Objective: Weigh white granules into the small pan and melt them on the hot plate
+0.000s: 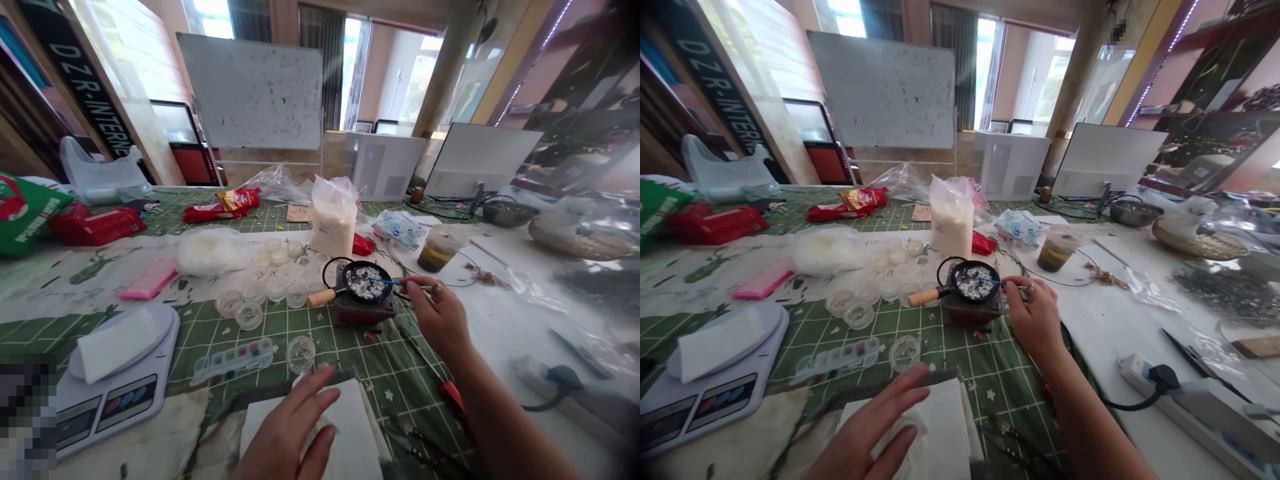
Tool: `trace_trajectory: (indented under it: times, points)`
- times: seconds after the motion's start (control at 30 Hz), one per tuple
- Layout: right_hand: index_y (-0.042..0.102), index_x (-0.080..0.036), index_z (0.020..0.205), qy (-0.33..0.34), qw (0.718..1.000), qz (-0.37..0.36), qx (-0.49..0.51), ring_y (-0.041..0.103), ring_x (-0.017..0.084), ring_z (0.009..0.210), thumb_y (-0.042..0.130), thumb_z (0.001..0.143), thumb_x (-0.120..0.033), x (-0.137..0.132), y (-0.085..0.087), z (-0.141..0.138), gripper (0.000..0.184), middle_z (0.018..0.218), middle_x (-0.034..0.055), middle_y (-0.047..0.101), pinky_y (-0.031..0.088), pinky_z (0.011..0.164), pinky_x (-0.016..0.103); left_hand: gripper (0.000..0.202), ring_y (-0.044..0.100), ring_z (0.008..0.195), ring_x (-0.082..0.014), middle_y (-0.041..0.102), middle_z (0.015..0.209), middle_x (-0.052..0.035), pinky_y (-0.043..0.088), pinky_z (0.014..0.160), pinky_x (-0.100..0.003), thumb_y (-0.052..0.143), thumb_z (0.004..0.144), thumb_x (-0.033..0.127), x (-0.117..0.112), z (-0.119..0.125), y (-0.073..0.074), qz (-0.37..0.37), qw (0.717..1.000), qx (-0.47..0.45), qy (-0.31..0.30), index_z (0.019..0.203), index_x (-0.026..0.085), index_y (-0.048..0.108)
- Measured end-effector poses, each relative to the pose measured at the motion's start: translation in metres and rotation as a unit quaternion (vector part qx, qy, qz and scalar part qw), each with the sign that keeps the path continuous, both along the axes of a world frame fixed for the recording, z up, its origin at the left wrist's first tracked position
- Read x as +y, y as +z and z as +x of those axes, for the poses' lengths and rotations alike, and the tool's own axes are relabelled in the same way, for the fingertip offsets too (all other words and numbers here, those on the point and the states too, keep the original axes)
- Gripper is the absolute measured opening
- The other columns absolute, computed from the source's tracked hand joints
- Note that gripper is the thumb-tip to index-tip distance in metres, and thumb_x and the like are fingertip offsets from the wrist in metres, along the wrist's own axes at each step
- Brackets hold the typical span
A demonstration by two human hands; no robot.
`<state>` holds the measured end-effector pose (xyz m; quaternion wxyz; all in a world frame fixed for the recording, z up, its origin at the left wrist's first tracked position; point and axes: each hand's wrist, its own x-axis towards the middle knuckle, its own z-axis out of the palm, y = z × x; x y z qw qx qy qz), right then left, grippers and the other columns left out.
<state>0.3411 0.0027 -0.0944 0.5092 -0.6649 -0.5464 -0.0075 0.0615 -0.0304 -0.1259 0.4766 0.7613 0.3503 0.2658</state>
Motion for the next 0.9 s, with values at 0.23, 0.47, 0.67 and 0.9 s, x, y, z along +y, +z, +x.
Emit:
trace_trajectory:
  times: [0.23,0.47,0.67,0.9]
  points:
    - [0.071,-0.024,0.084,0.067,0.991,-0.004,0.115,0.059,0.022,0.082,0.061,0.079,-0.035,0.005,0.0,-0.009,0.015,0.079,0.0027,0.069,0.037,0.091,0.044,0.042,0.047,0.126,-0.0254,0.053,0.135,-0.0107,0.034,0.108,-0.044,0.056,0.083,0.026,0.026,0.025,0.01,-0.259,0.948,-0.135,0.126,0.125,0.02,0.055]
    - [0.064,-0.018,0.076,0.067,0.911,0.052,0.404,0.06,0.015,0.067,0.066,0.072,-0.039,0.018,-0.011,-0.002,0.021,0.071,0.0007,0.064,0.05,0.069,0.033,0.066,0.036,0.134,-0.0186,0.046,0.142,-0.0037,0.028,0.112,-0.032,0.049,0.067,0.0,0.067,0.095,0.001,-0.327,0.869,-0.337,0.157,0.13,0.021,0.046]
    - [0.065,-0.018,0.077,0.08,0.894,0.038,0.439,0.06,0.014,0.067,0.07,0.07,-0.04,0.009,-0.01,-0.013,0.024,0.07,0.0006,0.063,0.05,0.066,0.03,0.062,0.043,0.129,-0.0211,0.054,0.135,-0.005,0.031,0.109,-0.033,0.047,0.063,-0.001,0.072,0.101,-0.005,-0.31,0.874,-0.344,0.147,0.121,0.018,0.053]
    - [0.068,-0.021,0.084,0.032,0.971,-0.005,0.235,0.06,0.018,0.07,0.06,0.081,-0.04,-0.015,-0.004,-0.018,0.021,0.073,0.0028,0.068,0.045,0.07,0.033,0.058,0.037,0.134,-0.0202,0.043,0.145,-0.0054,0.029,0.111,-0.035,0.051,0.072,0.006,0.06,0.071,0.009,-0.304,0.894,-0.281,0.17,0.128,0.023,0.05]
